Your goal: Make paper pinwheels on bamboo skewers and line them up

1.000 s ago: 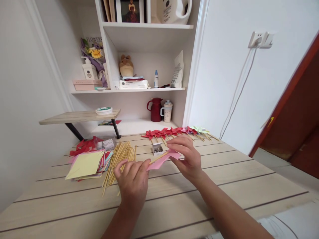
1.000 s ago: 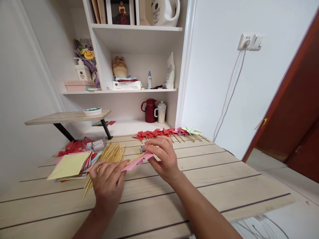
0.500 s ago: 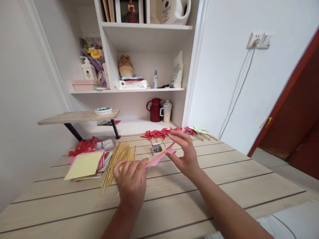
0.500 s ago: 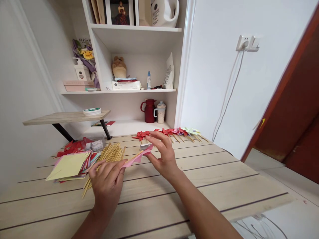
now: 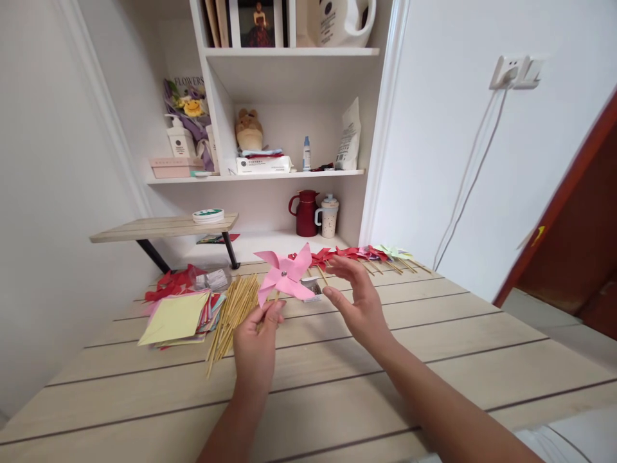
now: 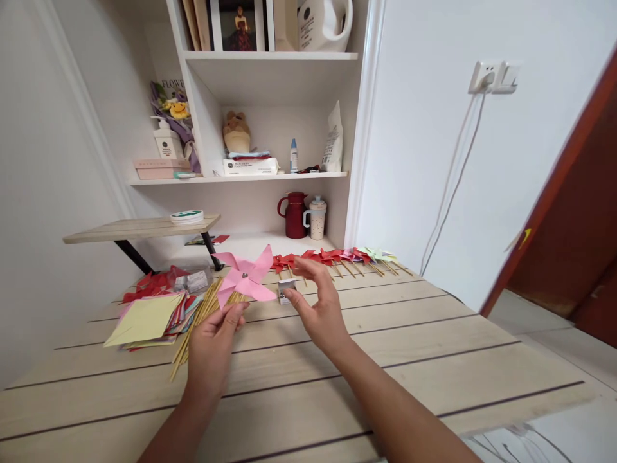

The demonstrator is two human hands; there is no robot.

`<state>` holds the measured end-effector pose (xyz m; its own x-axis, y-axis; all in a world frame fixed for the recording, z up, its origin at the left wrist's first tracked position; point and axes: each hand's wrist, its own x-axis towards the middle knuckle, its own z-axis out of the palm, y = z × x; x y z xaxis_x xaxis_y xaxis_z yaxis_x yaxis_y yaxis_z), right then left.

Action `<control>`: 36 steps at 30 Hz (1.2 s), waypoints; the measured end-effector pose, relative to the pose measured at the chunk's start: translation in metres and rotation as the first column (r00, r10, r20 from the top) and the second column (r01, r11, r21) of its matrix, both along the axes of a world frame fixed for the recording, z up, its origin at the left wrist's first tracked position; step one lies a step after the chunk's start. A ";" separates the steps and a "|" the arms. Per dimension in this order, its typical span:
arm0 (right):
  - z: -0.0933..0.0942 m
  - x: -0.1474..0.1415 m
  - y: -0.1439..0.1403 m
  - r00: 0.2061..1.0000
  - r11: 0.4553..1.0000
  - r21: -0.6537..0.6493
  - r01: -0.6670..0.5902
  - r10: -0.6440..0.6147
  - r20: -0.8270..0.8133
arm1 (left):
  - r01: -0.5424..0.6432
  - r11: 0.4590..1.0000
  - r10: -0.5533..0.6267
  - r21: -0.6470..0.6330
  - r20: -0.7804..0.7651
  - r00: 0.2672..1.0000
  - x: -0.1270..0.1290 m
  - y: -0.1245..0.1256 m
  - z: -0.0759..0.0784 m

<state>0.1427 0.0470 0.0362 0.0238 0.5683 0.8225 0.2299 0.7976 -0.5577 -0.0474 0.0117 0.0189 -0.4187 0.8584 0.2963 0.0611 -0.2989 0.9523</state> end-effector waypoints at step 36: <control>-0.032 -0.051 -0.009 0.679 0.476 -0.484 -0.735 0.511 -0.528 | 0.399 0.917 -0.365 -0.011 0.385 0.848 0.009 0.005 -0.005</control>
